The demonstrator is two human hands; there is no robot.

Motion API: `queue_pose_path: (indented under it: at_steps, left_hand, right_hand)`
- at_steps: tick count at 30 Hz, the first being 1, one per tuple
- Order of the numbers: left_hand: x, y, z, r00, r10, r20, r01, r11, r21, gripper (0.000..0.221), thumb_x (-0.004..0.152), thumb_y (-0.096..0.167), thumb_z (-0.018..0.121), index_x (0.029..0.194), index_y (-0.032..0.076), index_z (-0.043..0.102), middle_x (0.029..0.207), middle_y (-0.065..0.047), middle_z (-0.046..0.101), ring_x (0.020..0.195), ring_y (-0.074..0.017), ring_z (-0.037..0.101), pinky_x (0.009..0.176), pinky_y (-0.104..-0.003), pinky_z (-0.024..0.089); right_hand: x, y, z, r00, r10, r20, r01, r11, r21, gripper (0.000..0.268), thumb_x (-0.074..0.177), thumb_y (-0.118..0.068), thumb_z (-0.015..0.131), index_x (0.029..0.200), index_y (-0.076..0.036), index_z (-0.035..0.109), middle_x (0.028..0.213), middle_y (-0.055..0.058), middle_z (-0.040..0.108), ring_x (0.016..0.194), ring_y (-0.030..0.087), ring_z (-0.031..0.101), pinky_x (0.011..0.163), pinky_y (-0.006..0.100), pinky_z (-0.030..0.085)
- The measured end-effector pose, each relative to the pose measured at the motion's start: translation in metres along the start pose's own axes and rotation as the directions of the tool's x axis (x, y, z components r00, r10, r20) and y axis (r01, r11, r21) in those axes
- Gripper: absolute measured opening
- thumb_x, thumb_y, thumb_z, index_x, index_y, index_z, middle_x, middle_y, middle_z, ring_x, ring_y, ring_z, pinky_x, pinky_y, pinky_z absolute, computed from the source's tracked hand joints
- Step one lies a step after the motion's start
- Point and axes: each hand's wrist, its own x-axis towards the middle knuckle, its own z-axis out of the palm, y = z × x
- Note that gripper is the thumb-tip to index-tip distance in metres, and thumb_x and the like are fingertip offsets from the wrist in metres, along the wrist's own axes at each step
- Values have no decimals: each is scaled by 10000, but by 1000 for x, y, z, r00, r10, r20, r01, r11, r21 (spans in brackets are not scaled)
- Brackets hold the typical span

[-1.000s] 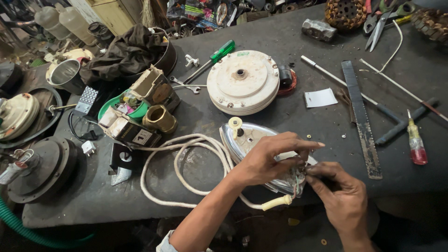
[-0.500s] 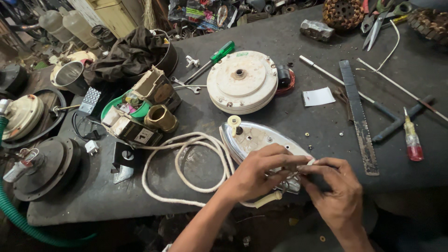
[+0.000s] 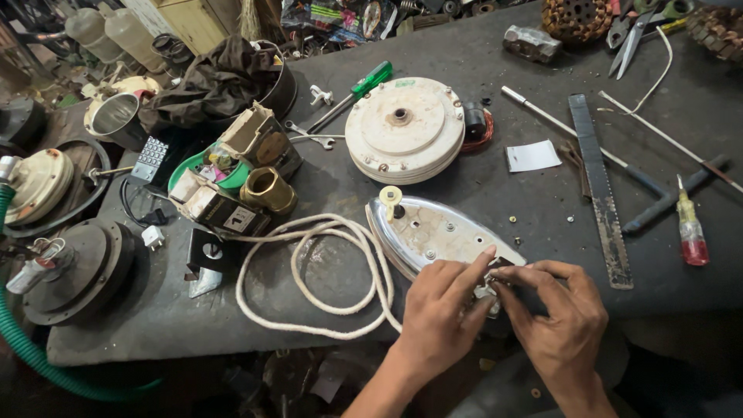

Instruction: The person disassembles an electric iron on a cluttered workbench, removes screws from the base, and manipulates internal components and wiring. The person uses a screwdriver to loosen fasteners and handles small parts with both hands.

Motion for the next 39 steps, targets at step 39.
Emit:
queue_pose_path:
  at_steps: [39]
  left_hand:
    - [-7,0,14,979,-179,-102,171,982,-84,730,841,-46,712,1536,59,513,972,-70,693,929,-248,620,868,-379,515]
  right_hand:
    - [3,-3,4,999,21,41,-22,1000,20,194,765,-159,850,948,-113,805,1097,-4,766,1041,213,639,918,340,514]
